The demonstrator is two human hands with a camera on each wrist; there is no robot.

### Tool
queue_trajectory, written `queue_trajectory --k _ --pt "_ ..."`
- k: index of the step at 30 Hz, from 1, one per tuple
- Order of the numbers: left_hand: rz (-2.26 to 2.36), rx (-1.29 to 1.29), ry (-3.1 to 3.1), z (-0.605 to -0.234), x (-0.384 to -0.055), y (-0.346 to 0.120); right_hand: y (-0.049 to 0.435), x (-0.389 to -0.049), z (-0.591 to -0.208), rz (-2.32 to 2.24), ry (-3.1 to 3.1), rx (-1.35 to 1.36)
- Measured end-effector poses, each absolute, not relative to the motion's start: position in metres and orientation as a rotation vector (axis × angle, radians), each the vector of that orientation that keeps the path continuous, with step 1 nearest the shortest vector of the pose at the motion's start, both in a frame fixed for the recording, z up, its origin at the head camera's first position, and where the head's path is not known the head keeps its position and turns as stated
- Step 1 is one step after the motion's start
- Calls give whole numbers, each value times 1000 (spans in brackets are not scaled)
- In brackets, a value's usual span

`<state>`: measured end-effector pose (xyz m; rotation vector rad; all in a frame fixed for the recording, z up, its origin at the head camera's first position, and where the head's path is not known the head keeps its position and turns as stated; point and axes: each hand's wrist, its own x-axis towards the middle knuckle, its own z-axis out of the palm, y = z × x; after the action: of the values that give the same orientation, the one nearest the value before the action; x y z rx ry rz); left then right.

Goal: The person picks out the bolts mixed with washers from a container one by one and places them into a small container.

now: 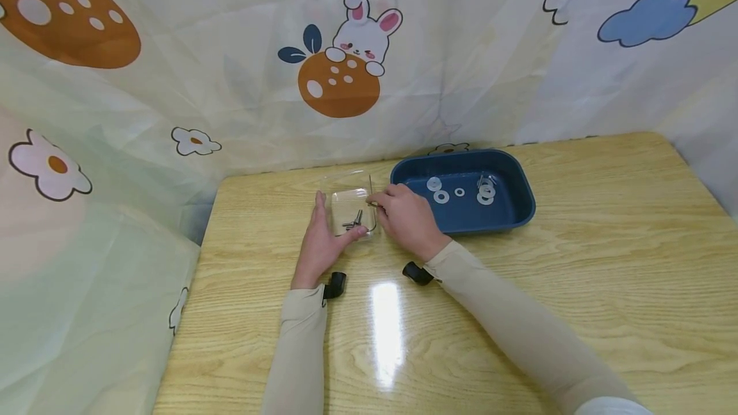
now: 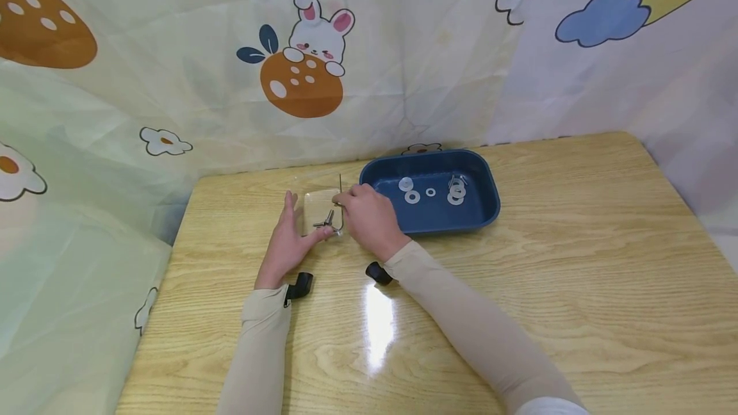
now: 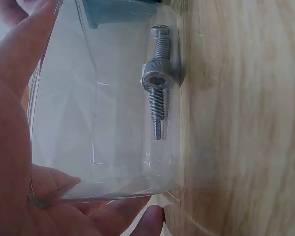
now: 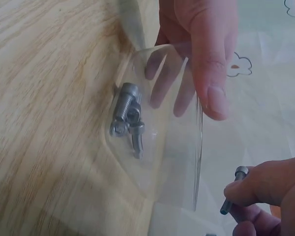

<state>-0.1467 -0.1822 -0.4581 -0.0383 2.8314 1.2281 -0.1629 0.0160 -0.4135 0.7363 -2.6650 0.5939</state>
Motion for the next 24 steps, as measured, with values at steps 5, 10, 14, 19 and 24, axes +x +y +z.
queue_trajectory --k 5,10,14,19,24 --pt "1215 -37 2840 -456 -147 -182 11 -164 -413 628 -2671 764" --pt "1216 -33 2841 -456 -147 -182 8 -166 -415 636 -2673 785" --pt "1211 -34 2835 -455 -147 -182 4 -166 -418 633 -2684 790" --pt "1210 -38 2840 -456 -147 -183 -2 -166 -419 660 -2689 813" --pt "1211 -40 2839 -457 -147 -182 -5 -167 -422 681 -2681 847"
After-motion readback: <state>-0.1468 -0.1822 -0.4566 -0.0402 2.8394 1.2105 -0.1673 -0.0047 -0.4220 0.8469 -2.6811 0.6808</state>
